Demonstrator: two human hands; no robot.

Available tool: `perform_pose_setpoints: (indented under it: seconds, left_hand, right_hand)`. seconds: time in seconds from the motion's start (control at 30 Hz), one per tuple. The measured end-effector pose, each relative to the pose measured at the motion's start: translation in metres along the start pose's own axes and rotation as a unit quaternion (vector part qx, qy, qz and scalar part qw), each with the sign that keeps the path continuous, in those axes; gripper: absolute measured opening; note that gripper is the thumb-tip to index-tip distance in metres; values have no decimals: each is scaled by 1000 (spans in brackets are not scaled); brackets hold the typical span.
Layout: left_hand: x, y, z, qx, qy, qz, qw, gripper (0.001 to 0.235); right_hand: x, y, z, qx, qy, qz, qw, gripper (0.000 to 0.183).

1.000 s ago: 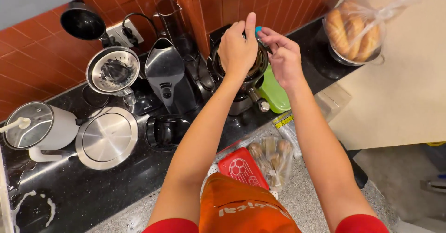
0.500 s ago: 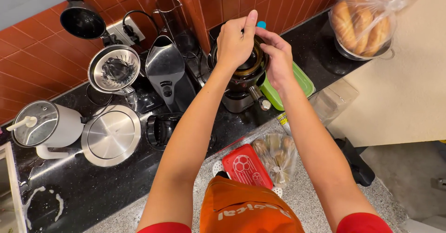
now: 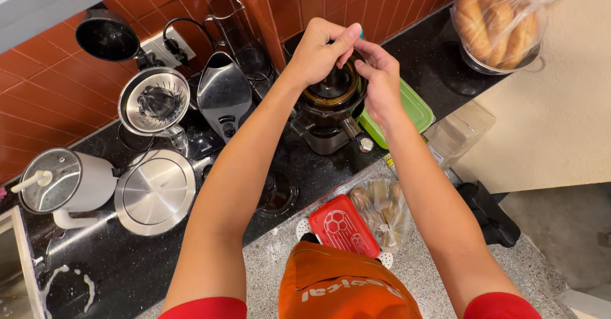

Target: The person wipes a metal cup and places it on the counter, then wipes a juicer strainer and places it on the juicer base. They attach a black plastic part to the strainer, then pick up a yellow container and a black lid, attaching them to the juicer. Finally, they place a large dark container on top of the juicer and wipe the counter.

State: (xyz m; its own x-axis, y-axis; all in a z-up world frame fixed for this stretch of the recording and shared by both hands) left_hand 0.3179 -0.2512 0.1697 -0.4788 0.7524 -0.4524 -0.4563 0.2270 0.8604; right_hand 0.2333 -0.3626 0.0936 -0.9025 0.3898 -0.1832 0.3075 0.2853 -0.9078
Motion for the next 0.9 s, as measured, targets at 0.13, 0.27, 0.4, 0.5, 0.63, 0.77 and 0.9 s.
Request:
perform_pose_setpoints:
  seconds: [0.13,0.27,0.4,0.5,0.63,0.77,0.9]
  left_hand:
    - [-5,7,1,42,-67,-4,997,59]
    - [-13,8,2,96,-134,29,986,47]
    - [-18,6,-2,145,-201,64,967,39]
    - [-22,3,-4,168,-235,78,954,34]
    - [-26,3,-7,159,-250,87,951,28]
    - [-27,2,-9,149,-264,66,951,35]
    - [-26,3,-10,157,-265,60,949,35]
  right_hand:
    - [0,-1,1,11,11,7,1000,39]
    - [-2,3,3,7,1,9,1000,37]
    - [2,-3,-1,16,-9,15,1000,38]
    - [1,-2,1,31,4,8,999,40]
    - [1,2,3,33,16,1,999,38]
    - [0,2,1,24,12,7,1000,37]
    - [2,0,-1,22,9,11,1000,35]
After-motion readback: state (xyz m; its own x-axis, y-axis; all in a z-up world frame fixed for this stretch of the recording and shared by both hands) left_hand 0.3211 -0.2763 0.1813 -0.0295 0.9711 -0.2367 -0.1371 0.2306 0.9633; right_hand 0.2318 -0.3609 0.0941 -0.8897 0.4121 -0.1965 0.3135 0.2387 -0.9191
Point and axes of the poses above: each hand's wrist, its own x-axis away from the middle knuckle, its own z-axis out of the back of the hand, y = z × x, the point moved 6 cm from there along -x, towards the middle knuckle, and after that the axes turned 2 degrees about x, right-handed, at the moved point
